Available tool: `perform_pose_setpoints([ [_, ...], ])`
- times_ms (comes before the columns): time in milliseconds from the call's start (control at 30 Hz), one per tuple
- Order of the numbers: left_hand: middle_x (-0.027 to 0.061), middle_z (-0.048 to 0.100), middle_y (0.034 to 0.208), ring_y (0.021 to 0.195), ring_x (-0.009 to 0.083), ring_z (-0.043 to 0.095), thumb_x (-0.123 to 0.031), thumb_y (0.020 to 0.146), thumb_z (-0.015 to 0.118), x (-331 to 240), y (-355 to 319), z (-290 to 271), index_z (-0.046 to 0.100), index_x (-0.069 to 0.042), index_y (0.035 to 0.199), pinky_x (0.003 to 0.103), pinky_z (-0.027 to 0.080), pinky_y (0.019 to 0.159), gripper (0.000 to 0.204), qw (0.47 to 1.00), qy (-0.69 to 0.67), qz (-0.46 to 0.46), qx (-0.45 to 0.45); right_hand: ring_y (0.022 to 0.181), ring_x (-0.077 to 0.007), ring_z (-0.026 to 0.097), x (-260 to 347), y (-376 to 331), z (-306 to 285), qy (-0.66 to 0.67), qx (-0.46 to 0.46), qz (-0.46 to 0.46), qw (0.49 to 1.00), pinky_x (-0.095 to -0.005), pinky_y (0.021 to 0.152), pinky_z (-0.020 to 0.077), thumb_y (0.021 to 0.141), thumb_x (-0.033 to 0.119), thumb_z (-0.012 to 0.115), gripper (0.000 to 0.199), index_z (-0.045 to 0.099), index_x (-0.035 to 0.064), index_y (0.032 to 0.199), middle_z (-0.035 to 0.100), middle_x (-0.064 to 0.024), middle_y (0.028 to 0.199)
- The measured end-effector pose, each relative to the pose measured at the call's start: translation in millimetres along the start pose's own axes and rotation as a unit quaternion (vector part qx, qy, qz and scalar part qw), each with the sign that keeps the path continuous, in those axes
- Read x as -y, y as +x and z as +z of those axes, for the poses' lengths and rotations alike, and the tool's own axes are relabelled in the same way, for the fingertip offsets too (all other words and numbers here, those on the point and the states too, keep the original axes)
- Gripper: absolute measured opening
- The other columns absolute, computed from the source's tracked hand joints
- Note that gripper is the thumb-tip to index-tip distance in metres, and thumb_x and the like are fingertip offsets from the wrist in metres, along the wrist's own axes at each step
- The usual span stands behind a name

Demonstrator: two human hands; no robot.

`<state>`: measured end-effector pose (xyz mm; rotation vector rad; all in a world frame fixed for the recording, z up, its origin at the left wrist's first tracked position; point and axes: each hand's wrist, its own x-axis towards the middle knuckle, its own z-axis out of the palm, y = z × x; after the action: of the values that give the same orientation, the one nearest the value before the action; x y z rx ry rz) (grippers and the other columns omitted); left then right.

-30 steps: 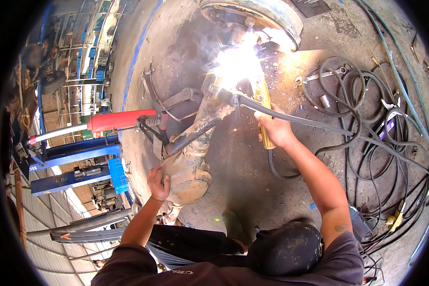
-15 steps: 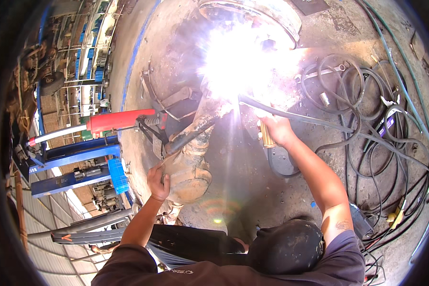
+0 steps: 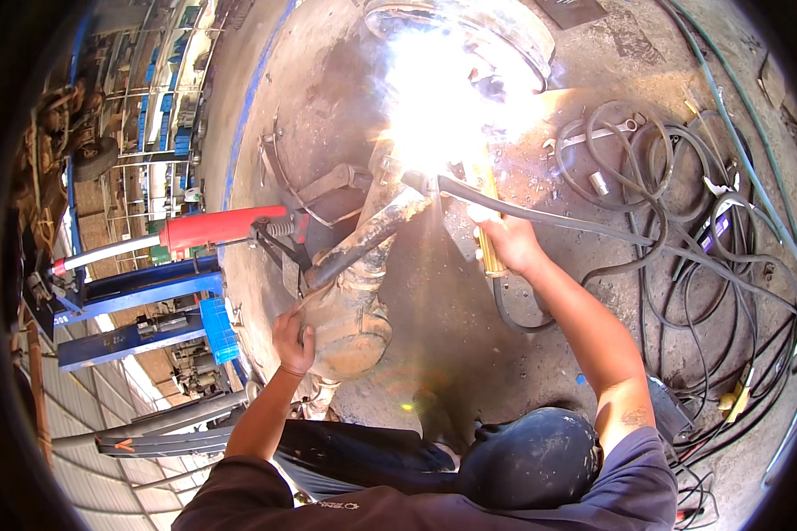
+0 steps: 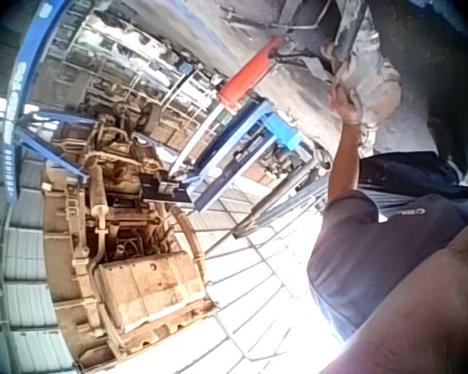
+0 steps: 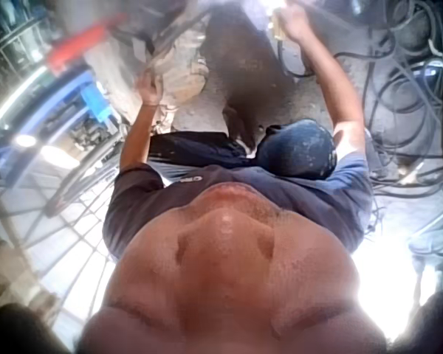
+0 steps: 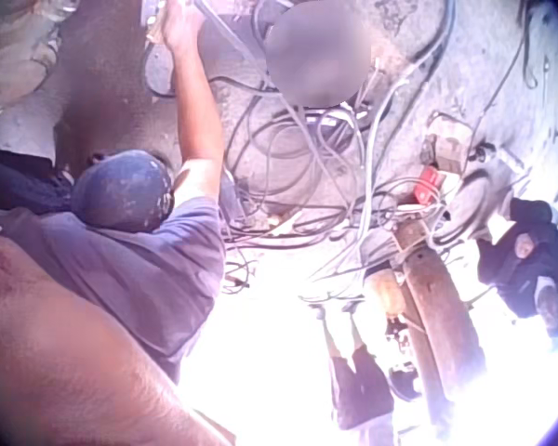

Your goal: The person welds a metal bracket onto a vehicle axle assembly using a handheld welding gun. They reposition the assembly and the welding machine, then use a chisel to chip away slag from the welds. Finally, they inspect the welded bracket and the axle.

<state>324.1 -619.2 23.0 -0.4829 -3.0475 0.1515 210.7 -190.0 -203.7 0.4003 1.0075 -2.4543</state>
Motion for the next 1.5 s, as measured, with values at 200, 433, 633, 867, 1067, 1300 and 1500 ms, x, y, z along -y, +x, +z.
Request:
perform_pose_setpoints([
  [200, 0.0255, 0.065, 0.125, 0.106, 0.0431, 0.061, -0.021, 0.09, 0.062, 3, -1, 1, 0.067, 0.005, 0.113, 0.05, 0.049, 0.094, 0.035, 1.0, 0.005, 0.009, -0.005, 0.069, -0.0182, 0.067, -6, 4, -6, 0.015, 0.0, 0.012, 1.0, -0.0354, 0.054, 0.0595, 0.098, 0.018, 0.068, 0.036, 0.05, 0.0049, 0.126, 0.064, -0.01, 0.089],
  [433, 0.0268, 0.065, 0.126, 0.108, 0.0441, 0.061, -0.021, 0.092, 0.06, -1, 0, 0, 0.065, 0.005, 0.113, 0.05, 0.048, 0.096, 0.033, 1.0, -0.005, 0.01, 0.003, 0.078, -0.0192, 0.068, -3, -1, -5, 0.015, -0.03, 0.044, 0.998, -0.0375, 0.057, 0.0613, 0.097, 0.014, 0.066, 0.038, 0.05, 0.0023, 0.129, 0.064, -0.0111, 0.098],
  [633, 0.0235, 0.066, 0.126, 0.103, 0.0428, 0.062, -0.024, 0.088, 0.063, 9, -4, 4, 0.068, 0.002, 0.111, 0.05, 0.049, 0.091, 0.034, 1.0, 0.0, 0.012, -0.013, 0.076, -0.0199, 0.066, -1, 3, -1, 0.045, 0.015, 0.033, 0.998, -0.0386, 0.056, 0.0606, 0.1, 0.021, 0.067, 0.034, 0.053, 0.002, 0.125, 0.063, -0.0106, 0.095],
  [867, 0.0241, 0.066, 0.125, 0.105, 0.0436, 0.061, -0.024, 0.089, 0.063, 7, 7, 2, 0.068, 0.002, 0.112, 0.051, 0.049, 0.091, 0.035, 1.0, -0.02, 0.01, -0.009, 0.072, -0.0166, 0.064, 9, 1, 2, 0.047, -0.006, 0.002, 0.999, -0.0366, 0.053, 0.0601, 0.099, 0.021, 0.066, 0.029, 0.059, 0.0035, 0.12, 0.061, -0.0071, 0.088],
  [1067, 0.0282, 0.065, 0.122, 0.106, 0.0478, 0.061, -0.027, 0.095, 0.06, 7, -11, 14, 0.065, 0.005, 0.117, 0.054, 0.048, 0.094, 0.04, 0.999, -0.026, 0.028, -0.022, 0.076, -0.0174, 0.06, 1, -24, -2, 0.118, 0.017, 0.019, 0.993, -0.034, 0.052, 0.0536, 0.098, 0.027, 0.066, 0.037, 0.05, 0.0076, 0.125, 0.055, -0.0074, 0.099],
  [1300, 0.0298, 0.063, 0.129, 0.11, 0.0481, 0.06, -0.024, 0.097, 0.056, 19, -11, 11, 0.065, 0.006, 0.122, 0.053, 0.046, 0.098, 0.04, 0.999, 0.012, 0.046, -0.007, 0.074, -0.0178, 0.06, -20, -95, 4, 0.164, -0.027, 0.026, 0.986, -0.0348, 0.052, 0.0548, 0.095, 0.028, 0.071, 0.037, 0.048, 0.0076, 0.117, 0.053, -0.0063, 0.093],
  [1500, 0.0258, 0.065, 0.129, 0.112, 0.0462, 0.059, -0.02, 0.096, 0.06, 23, -15, 18, 0.066, 0.005, 0.12, 0.052, 0.046, 0.098, 0.035, 0.999, 0.009, 0.022, -0.027, 0.078, -0.0185, 0.061, -43, -148, 1, 0.111, -0.029, 0.065, 0.991, -0.0341, 0.057, 0.055, 0.094, 0.024, 0.071, 0.036, 0.049, 0.0088, 0.118, 0.056, -0.0054, 0.097],
])
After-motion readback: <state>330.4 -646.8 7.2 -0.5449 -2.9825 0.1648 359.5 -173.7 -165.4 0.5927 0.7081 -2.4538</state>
